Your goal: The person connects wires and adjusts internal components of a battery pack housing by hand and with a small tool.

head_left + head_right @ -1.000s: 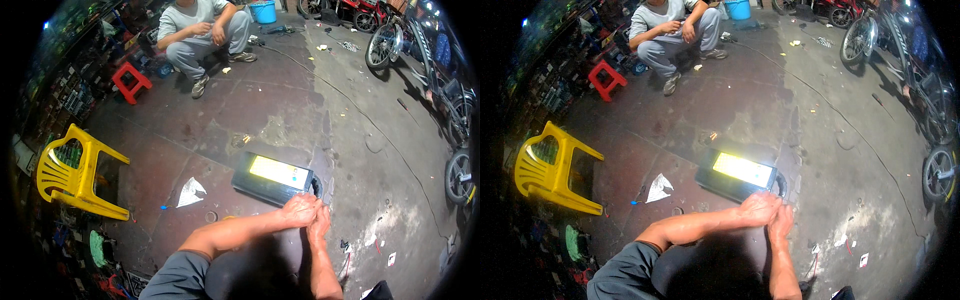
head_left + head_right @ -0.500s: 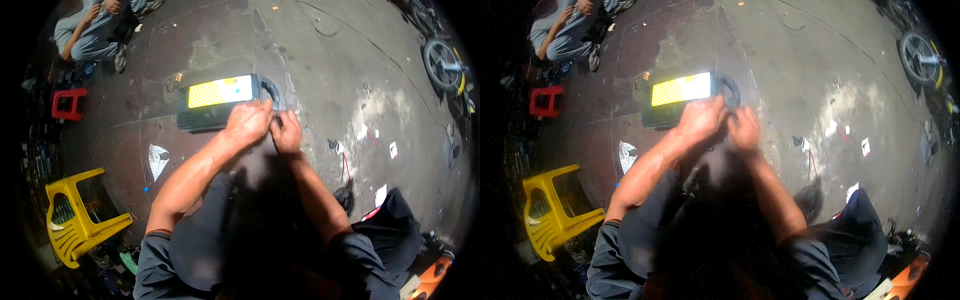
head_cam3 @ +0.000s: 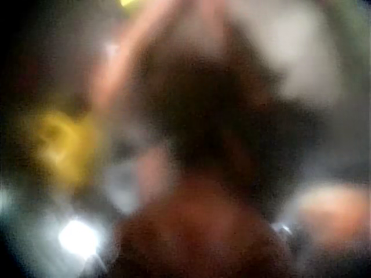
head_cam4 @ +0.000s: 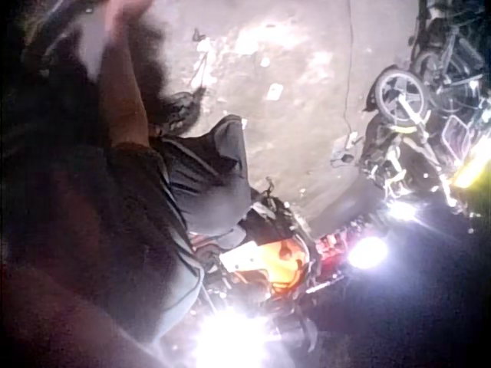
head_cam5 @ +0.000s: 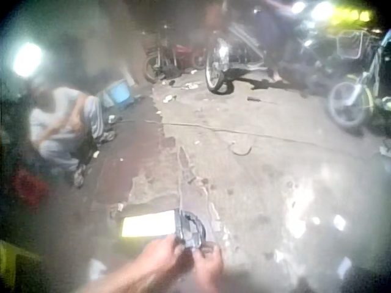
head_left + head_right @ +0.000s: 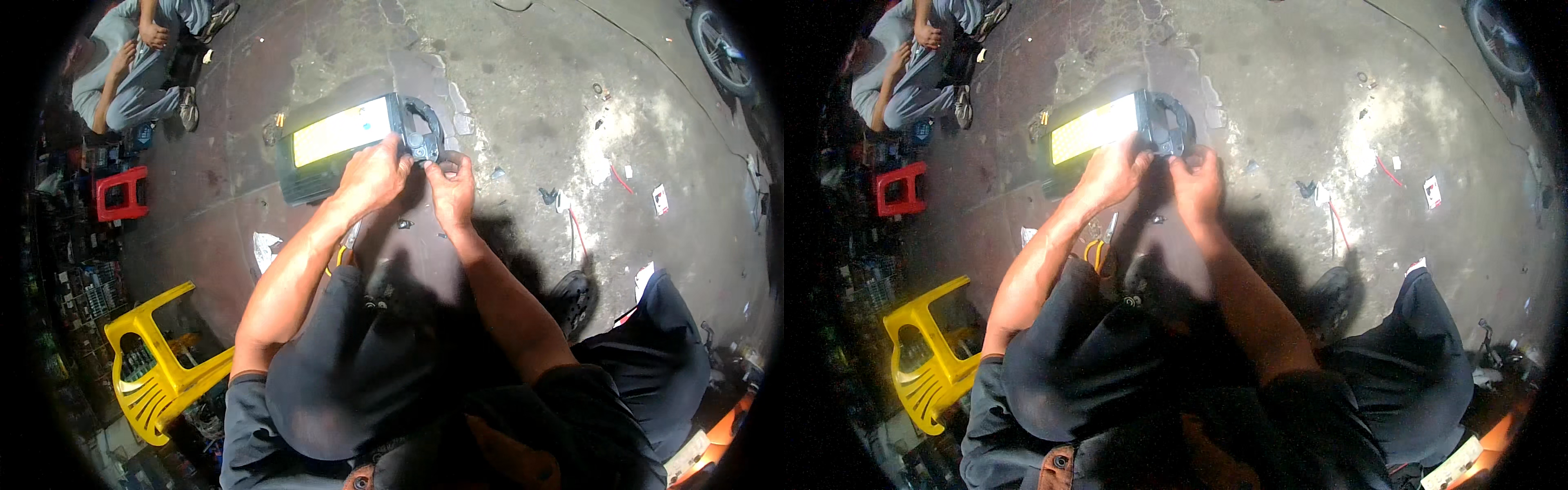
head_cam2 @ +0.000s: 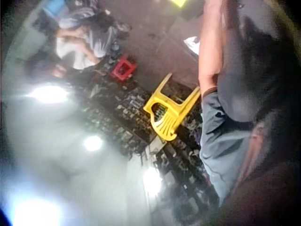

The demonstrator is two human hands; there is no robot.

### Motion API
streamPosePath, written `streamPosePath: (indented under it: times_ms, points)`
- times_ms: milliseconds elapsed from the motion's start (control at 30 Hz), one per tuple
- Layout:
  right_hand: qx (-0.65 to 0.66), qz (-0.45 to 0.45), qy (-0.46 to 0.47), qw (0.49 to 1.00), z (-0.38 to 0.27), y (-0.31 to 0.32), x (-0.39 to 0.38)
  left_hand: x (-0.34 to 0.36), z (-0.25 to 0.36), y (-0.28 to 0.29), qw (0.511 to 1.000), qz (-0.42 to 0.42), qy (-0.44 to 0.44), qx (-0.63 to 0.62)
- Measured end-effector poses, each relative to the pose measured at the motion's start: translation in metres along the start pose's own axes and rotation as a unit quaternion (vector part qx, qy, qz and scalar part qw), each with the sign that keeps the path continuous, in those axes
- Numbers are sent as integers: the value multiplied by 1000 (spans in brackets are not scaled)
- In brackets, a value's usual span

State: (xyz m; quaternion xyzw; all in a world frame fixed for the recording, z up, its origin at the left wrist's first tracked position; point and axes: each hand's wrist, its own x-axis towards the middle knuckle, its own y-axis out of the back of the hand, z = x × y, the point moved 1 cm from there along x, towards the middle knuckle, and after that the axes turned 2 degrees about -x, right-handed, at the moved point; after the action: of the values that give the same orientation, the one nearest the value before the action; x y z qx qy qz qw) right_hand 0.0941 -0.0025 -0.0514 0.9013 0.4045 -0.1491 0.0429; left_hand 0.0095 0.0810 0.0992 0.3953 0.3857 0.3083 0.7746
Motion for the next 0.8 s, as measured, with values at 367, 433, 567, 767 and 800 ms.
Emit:
streamPosePath:
  times_ms: [367, 433, 567, 767, 800]
  points:
    - [-4, -12, -77, 997, 18, -10, 4, 4, 15, 3, 996, -24, -65, 64]
    - [2, 31, -39, 999, 22, -11, 5, 10, 6, -7, 999, -25, 11, 34]
    - [8, 45, -96, 994, 18, -17, -6, 33, 2, 1, 985, -138, 89, 61]
    - [207, 35, -102, 972, 29, -23, -9, 24, 27, 1, 934, -189, -146, 266]
    - [535, 17, -188, 823, 26, -28, -10, 19, 30, 2, 883, -177, -285, 329]
